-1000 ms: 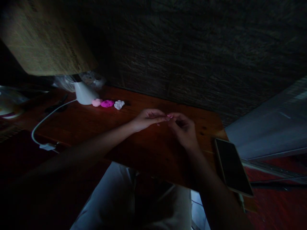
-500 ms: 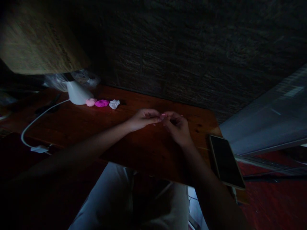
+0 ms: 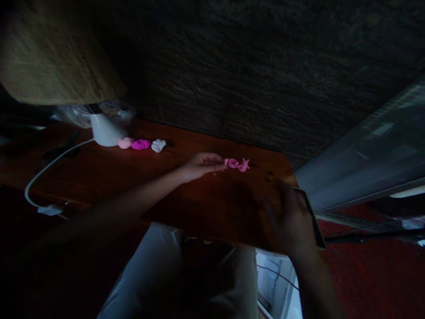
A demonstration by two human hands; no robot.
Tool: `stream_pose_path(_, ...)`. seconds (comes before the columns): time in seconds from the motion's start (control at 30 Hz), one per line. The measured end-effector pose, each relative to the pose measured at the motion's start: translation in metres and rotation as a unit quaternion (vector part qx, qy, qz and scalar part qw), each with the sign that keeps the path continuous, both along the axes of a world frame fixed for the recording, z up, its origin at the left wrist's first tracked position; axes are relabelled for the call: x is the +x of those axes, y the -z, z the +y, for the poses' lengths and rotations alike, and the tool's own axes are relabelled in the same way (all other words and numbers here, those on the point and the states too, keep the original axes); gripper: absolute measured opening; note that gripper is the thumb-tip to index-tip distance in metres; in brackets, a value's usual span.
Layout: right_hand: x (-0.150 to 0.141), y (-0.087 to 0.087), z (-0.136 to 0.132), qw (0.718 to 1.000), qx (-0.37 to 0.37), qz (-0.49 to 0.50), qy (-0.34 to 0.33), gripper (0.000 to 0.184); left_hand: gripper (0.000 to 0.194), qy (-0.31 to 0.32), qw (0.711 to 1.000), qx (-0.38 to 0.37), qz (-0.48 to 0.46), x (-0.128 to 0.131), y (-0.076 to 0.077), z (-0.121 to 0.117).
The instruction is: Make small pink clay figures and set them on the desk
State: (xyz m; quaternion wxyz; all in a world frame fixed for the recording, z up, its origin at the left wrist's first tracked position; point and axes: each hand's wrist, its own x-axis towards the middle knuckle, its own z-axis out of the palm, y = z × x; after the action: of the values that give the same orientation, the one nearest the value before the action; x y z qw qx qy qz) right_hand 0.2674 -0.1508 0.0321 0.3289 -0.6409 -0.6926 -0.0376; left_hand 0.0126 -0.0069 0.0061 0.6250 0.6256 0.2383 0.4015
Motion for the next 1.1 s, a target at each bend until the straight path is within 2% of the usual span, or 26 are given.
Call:
stream_pose_path(0.07, 0.024, 0.005, -0.025, 0.994, 0.017, -0.059, 0.095, 0.082, 0.041, 0.005, 1.000, -0.002, 0.006, 0.001, -0.001, -0.002)
stream_pose_path(0.13, 0.041, 0.009, -0.040, 0.988, -0.006, -0.085, 0.128, 0.091, 0.037, 0.007, 1.000, -0.007, 0.010, 0.001, -0.002, -0.003)
stream_pose_path(0.2, 0.050, 0.012, -0.045, 0.988, -0.053, -0.079, 0.122, 0.087, 0.035, 0.009, 1.000, -0.010, 0.011, 0.002, -0.002, -0.004)
stream_pose_path(0.27, 0.054, 0.013, -0.044, 0.987, -0.069, -0.070, 0.127, 0.080, 0.034, 0.007, 1.000, -0.009, 0.012, 0.002, -0.001, -0.003)
stream_pose_path(0.37, 0.056, 0.016, -0.038, 0.988, -0.055, -0.083, 0.119, 0.079, 0.033, 0.001, 1.000, -0.009, 0.013, 0.000, 0.000, -0.001)
stream_pose_path(0.47, 0.061, 0.025, -0.032, 0.988, -0.030, -0.117, 0.098, 0.077, 0.034, -0.010, 1.000, -0.005, 0.013, -0.003, -0.002, 0.001)
stream_pose_path(0.6, 0.069, 0.036, -0.030, 0.983, -0.005, -0.150, 0.105, 0.076, 0.036, -0.018, 1.000, 0.003, 0.018, -0.006, -0.004, 0.002)
stream_pose_path(0.67, 0.067, 0.032, -0.032, 0.985, -0.016, -0.132, 0.111, 0.075, 0.038, -0.015, 1.000, 0.002, 0.019, -0.007, -0.004, 0.002)
stream_pose_path(0.77, 0.055, 0.015, -0.031, 0.990, -0.023, -0.069, 0.125, 0.075, 0.040, -0.006, 1.000, 0.009, 0.023, -0.006, -0.004, 0.002)
stream_pose_path(0.87, 0.031, -0.008, -0.009, 0.994, -0.019, 0.033, 0.101, 0.071, 0.041, -0.010, 0.999, 0.016, 0.032, -0.006, -0.005, 0.002)
stream_pose_path(0.93, 0.010, -0.019, 0.023, 0.991, -0.047, 0.126, 0.008, 0.060, 0.042, -0.021, 0.999, 0.022, 0.034, -0.007, -0.007, 0.001)
stream_pose_path(0.97, -0.002, -0.023, 0.042, 0.980, -0.073, 0.173, -0.063, 0.052, 0.042, -0.026, 0.999, 0.024, 0.035, -0.007, -0.008, 0.000)
stream_pose_path(1.03, -0.026, -0.027, 0.083, 0.936, -0.135, 0.268, -0.182, 0.042, 0.042, -0.039, 0.998, 0.025, 0.036, -0.009, -0.011, -0.002)
stream_pose_path(1.1, -0.049, -0.027, 0.119, 0.890, -0.175, 0.370, -0.199, 0.042, 0.044, -0.050, 0.998, 0.026, 0.029, -0.011, -0.013, -0.002)
